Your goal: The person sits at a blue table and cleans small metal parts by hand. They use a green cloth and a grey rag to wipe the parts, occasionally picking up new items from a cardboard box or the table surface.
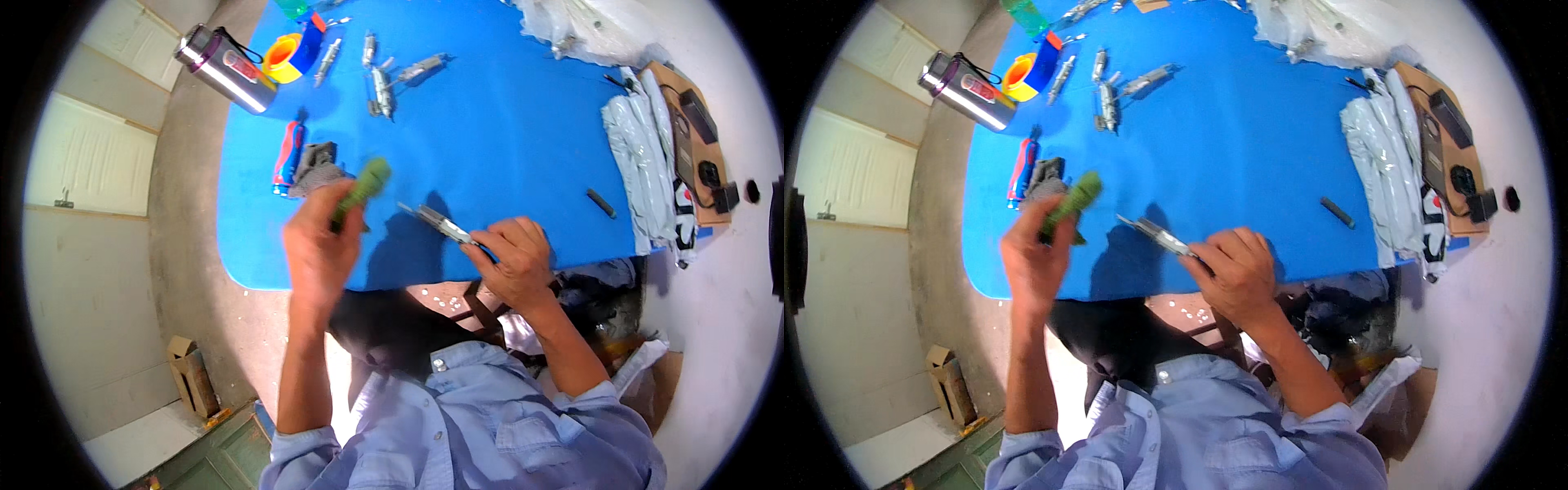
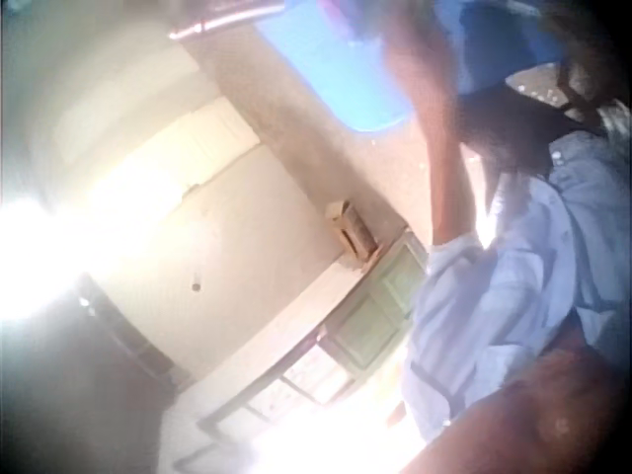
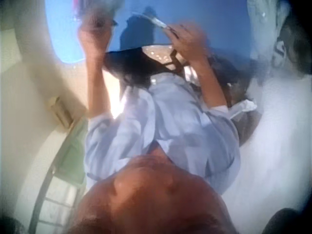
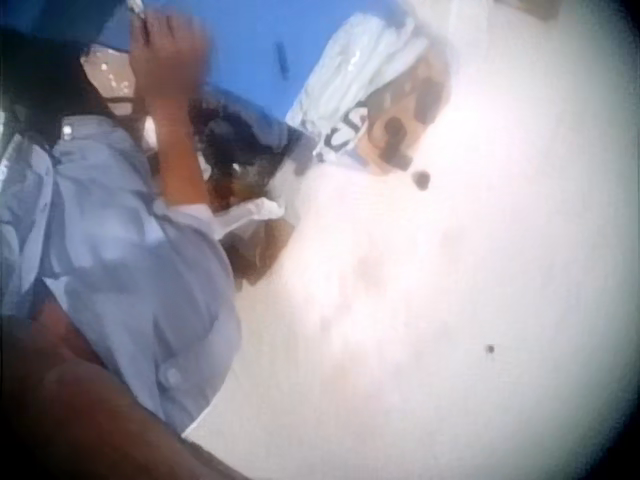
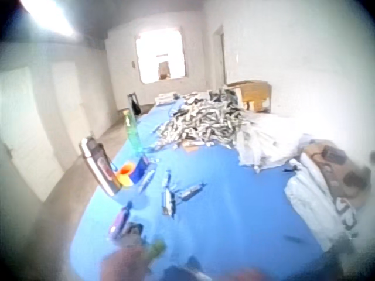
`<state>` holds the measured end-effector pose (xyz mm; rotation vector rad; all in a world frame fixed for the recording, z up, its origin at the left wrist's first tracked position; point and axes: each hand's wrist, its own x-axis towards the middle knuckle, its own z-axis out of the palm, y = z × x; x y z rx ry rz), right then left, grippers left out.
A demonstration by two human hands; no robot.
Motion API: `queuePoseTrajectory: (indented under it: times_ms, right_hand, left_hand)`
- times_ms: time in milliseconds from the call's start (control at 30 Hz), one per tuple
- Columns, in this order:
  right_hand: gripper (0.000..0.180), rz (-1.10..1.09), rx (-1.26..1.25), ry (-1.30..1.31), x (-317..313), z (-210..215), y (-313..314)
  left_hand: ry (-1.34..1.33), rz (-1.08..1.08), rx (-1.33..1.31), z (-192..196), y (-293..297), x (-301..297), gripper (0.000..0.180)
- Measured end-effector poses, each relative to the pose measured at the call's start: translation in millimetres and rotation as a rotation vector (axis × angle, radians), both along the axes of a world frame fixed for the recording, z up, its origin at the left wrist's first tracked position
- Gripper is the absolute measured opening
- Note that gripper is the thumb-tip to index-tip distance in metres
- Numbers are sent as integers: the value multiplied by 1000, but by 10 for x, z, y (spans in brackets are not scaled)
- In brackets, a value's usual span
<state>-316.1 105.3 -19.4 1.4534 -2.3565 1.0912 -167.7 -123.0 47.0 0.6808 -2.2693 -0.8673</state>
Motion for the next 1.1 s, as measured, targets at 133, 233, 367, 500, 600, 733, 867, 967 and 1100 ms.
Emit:
queuePoseTrajectory:
  times_ms: [133,233,367,500,600,733,867,967,1100]
  right_hand:
    - [19,38,-38,-2,-6,14,-16]
    - [19,55,-43,18,-17,-22,35]
    - [16,70,-65,8,-37,-12,55]
    - [13,71,-70,-30,-11,-37,42]
    - [12,44,-73,-19,-5,-57,42]
    - [12,41,-62,-6,20,-65,40]
    - [12,50,-104,7,-1,-47,65]
    - [11,77,-69,23,-15,-55,98]
    - [12,68,-120,11,3,-103,82]
  left_hand:
    - [-172,-179,-149,-300,745,-93,36]
    - [-113,-282,-245,-450,1129,-181,41]
    - [-196,-327,-415,-525,887,-127,42]
    - [-261,-181,-476,-532,498,-105,37]
    - [-267,-168,-409,-397,544,-159,33]
    - [-219,-284,-339,-413,1014,-178,31]
    - [-234,-258,-451,-506,969,-200,30]
    - [-211,-175,-446,-497,668,-204,23]
    - [-231,-191,-348,-343,700,-232,25]
